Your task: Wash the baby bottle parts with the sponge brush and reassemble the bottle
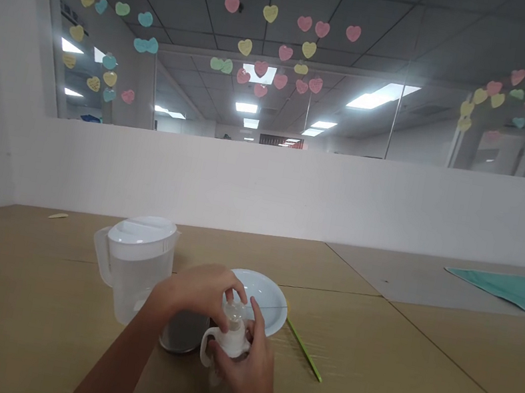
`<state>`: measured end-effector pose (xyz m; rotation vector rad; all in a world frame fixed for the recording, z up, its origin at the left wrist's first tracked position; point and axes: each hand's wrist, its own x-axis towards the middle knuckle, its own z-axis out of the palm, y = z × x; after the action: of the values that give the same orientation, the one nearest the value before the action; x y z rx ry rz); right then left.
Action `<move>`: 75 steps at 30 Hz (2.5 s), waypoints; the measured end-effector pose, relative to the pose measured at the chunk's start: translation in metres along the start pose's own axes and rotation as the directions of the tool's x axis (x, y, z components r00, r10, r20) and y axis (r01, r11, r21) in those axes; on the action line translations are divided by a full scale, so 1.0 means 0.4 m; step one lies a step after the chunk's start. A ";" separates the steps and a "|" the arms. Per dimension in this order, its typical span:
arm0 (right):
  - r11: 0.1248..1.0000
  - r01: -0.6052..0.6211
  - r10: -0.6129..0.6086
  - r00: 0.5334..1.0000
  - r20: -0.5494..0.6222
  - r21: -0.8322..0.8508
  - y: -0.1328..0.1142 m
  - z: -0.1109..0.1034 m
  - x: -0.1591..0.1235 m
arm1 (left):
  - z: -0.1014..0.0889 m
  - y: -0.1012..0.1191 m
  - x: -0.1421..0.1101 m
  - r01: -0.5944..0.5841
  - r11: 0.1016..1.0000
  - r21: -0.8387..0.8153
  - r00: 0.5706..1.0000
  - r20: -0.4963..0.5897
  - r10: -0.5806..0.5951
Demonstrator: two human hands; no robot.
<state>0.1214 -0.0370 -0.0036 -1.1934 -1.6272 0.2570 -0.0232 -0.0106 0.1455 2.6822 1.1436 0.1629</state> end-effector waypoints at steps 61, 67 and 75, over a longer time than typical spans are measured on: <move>0.956 0.029 0.013 0.990 -0.139 0.293 0.003 -0.029 0.014 | -0.012 0.033 -0.007 -0.112 0.993 -0.047 0.976 -0.194 0.100; 0.967 0.032 -0.021 0.999 -0.046 0.253 0.011 -0.020 0.010 | -0.019 0.028 -0.013 -0.058 0.998 -0.025 0.965 -0.257 0.049; 0.987 0.150 -0.150 0.989 -0.015 0.051 0.022 -0.021 0.006 | -0.021 0.034 -0.017 -0.143 0.990 -0.003 0.898 -0.421 0.129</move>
<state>0.1335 -0.0342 -0.0046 -1.0259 -1.6817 0.1948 -0.0200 -0.0233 0.1567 2.7728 1.0392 0.8133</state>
